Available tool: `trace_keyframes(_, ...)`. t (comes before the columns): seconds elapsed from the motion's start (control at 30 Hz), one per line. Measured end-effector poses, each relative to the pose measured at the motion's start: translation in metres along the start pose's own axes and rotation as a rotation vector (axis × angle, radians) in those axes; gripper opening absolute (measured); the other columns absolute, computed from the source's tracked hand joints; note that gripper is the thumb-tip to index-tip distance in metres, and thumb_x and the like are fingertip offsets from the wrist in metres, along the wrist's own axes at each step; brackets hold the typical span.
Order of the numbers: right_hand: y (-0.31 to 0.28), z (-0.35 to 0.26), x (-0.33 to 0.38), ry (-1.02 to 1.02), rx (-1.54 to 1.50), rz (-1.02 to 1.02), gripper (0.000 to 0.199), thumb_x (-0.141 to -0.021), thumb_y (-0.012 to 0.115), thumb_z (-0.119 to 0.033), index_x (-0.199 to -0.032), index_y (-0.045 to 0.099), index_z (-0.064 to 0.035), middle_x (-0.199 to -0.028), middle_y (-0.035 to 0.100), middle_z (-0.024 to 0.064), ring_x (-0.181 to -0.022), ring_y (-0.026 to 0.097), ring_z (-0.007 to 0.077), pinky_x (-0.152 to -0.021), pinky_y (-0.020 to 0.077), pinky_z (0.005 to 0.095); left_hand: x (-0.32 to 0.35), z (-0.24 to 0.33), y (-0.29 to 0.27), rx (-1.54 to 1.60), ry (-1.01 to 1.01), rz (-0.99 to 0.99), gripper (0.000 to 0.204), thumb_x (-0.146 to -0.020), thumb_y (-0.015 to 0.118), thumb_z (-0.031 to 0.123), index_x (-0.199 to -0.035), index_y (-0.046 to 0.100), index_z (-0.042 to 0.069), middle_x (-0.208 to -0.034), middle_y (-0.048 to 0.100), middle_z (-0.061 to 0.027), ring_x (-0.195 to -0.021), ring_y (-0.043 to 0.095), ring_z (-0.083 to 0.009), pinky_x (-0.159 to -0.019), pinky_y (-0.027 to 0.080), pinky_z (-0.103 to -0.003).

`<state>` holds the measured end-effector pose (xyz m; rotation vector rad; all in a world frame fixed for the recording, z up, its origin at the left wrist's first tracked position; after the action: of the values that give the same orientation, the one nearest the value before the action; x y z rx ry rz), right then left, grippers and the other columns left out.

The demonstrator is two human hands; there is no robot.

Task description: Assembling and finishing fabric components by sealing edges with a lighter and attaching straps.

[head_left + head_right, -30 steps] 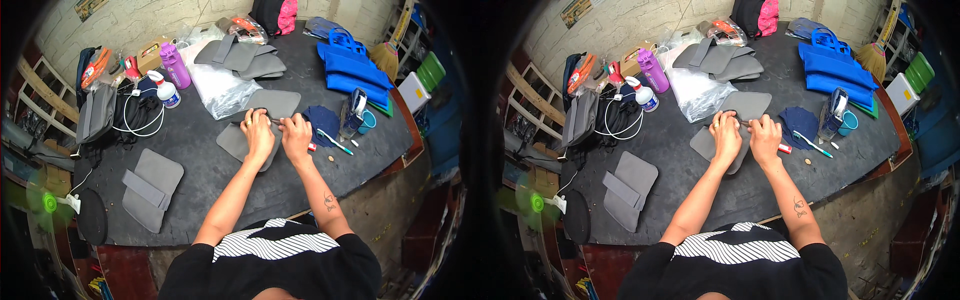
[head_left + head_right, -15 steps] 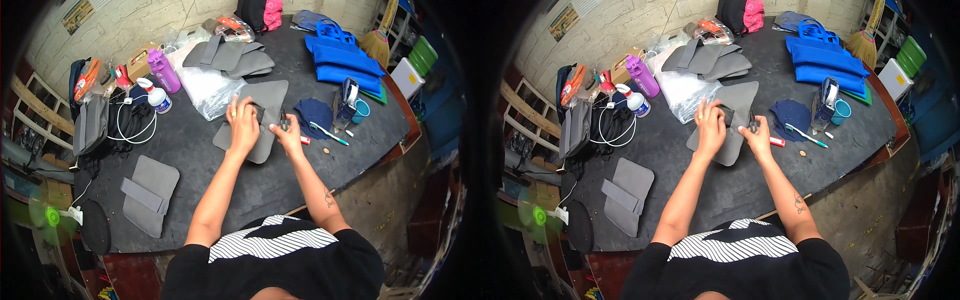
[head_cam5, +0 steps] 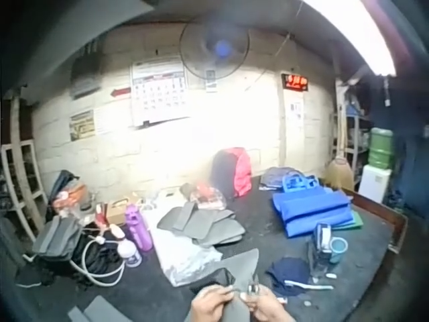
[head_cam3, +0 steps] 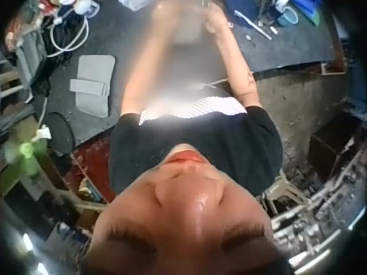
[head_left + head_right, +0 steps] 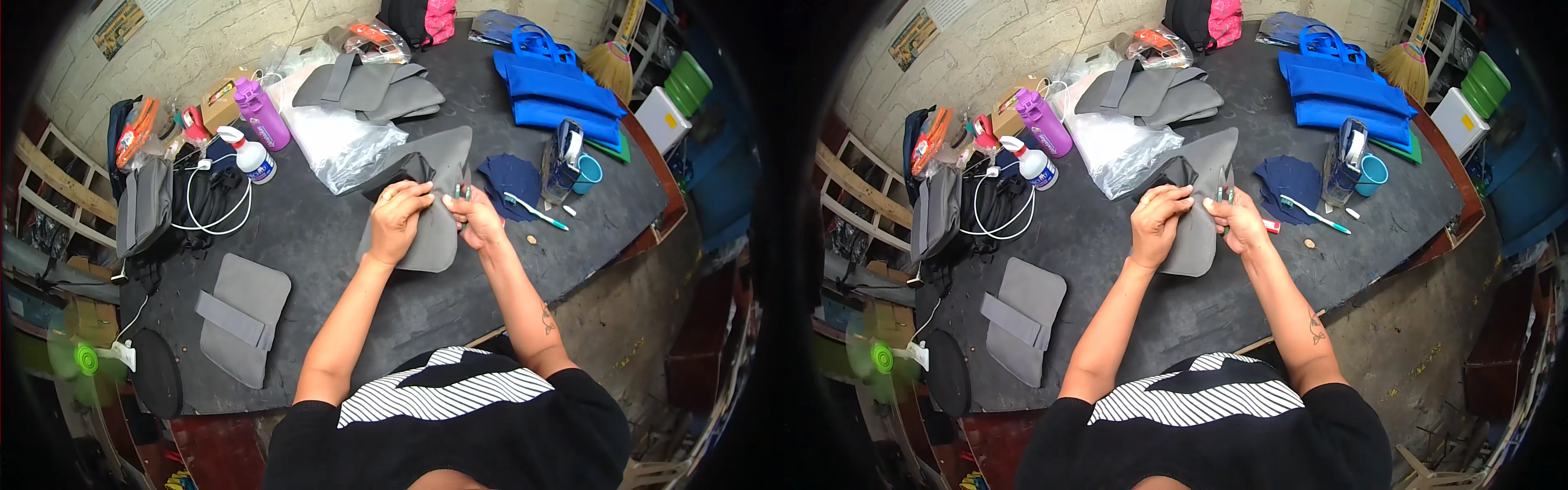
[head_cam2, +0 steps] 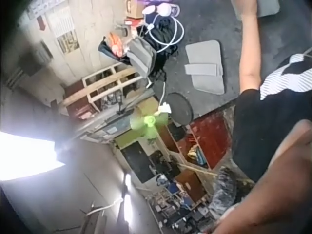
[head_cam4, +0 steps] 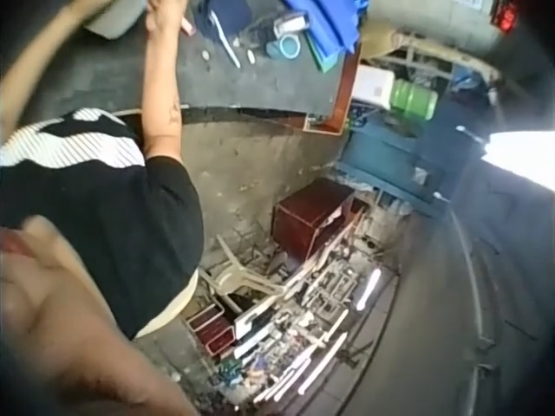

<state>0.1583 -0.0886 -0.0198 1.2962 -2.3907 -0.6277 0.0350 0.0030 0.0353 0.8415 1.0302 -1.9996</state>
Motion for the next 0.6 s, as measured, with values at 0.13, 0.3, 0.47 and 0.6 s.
trace_keyframes(0.13,-0.022,0.045,0.003,0.198,-0.248,0.062,0.018,-0.084,0.065,-0.003,-0.09,0.05,-0.0119,-0.067,0.046,-0.0073,-0.049,0.037,0.0033,-0.046,0.0292,0.0209,0.014,-0.013,0.011,0.041,-0.129,-0.027,0.013,-0.075,0.06,-0.008,-0.083,0.064,0.001,-0.103,0.063,-0.0097,-0.092,0.062,-0.0278,-0.081,0.051,-0.039)
trace_keyframes(0.3,-0.045,0.08,0.009,0.234,-0.013,0.151,0.022,-0.082,0.065,-0.002,-0.088,0.045,-0.0085,-0.065,0.047,-0.0032,-0.049,0.038,0.0034,-0.046,0.031,0.0216,0.063,-0.038,0.026,-0.179,-0.282,-0.164,0.007,-0.077,0.06,-0.005,-0.082,0.061,-0.001,-0.101,0.054,-0.013,-0.094,0.056,-0.0312,-0.079,0.047,-0.04)
trace_keyframes(0.47,-0.025,0.043,0.032,-0.127,1.077,0.429,0.04,-0.082,0.066,-0.01,-0.115,0.047,-0.0023,-0.083,0.053,0.0099,-0.081,0.058,0.0264,-0.07,0.0449,0.0407,0.091,-0.055,0.037,-0.138,-0.394,-0.16,0.003,-0.078,0.058,-0.003,-0.08,0.058,-0.002,-0.098,0.054,-0.0133,-0.093,0.055,-0.0317,-0.08,0.046,-0.04)
trace_keyframes(0.6,-0.012,0.026,0.041,-0.645,1.54,0.405,0.036,-0.078,0.069,-0.012,-0.111,0.053,-0.0073,-0.089,0.055,0.0105,-0.084,0.058,0.0282,-0.073,0.0449,0.0385,0.086,-0.064,0.041,-0.038,-0.434,-0.16,0.003,-0.079,0.056,-0.005,-0.08,0.056,-0.003,-0.091,0.053,-0.015,-0.088,0.054,-0.0335,-0.077,0.044,-0.041)
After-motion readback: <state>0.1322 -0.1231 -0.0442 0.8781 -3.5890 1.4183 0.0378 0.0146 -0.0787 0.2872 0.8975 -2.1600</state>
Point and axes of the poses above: each hand's wrist, its own x-axis away from the middle knuckle, its own y-axis out of the palm, z = x × y, the point moved 5 cm from there along -x, towards the middle knuckle
